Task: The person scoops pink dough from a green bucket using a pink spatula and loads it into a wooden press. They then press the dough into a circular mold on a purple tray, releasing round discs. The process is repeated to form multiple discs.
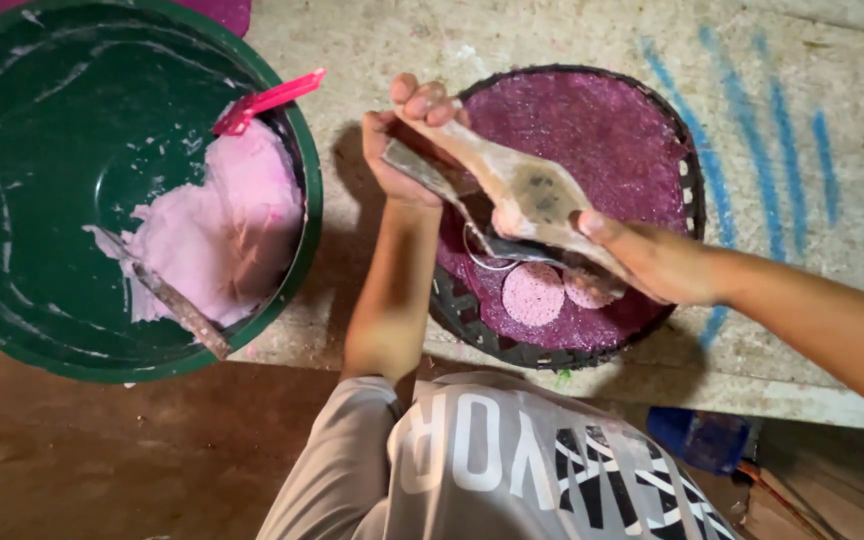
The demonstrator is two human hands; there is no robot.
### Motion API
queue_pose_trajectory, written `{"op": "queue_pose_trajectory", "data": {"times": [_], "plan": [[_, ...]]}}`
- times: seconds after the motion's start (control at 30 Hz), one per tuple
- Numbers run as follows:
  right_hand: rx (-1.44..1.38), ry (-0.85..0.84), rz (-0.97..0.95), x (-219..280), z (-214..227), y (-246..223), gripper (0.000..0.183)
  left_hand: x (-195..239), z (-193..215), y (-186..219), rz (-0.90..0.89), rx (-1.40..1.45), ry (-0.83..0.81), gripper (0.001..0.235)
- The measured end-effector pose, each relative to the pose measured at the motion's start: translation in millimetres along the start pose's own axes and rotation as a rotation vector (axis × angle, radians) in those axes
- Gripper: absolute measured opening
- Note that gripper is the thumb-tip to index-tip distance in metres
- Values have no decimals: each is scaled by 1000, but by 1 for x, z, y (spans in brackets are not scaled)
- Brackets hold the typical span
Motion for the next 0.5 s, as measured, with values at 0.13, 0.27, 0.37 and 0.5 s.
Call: {"op": "queue_pose_trajectory", "data": {"times": [0.13, 0.27, 0.37, 0.5], "plan": [[116, 33, -72, 1, -6, -9, 91, 16, 4, 4, -7, -15, 88, 25], [185, 84, -200, 17, -1, -6, 98, 31, 20, -16, -32, -19, 180, 26], [283, 227, -270, 28, 12, -5, 96, 25, 33, -29, -24, -50, 180, 23], [362, 375, -146, 28, 18, -18, 84, 4, 37, -29, 15, 23, 108, 30]]}}
Point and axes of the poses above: each hand's wrist, its own x-axis away from the middle knuckle, its own z-axis out of the back of the hand, y = z × x, the point moved 7 cm from there along -x, towards the middle knuckle, and after that the axes turned 10 degrees about -y, right-handed, at the moved point
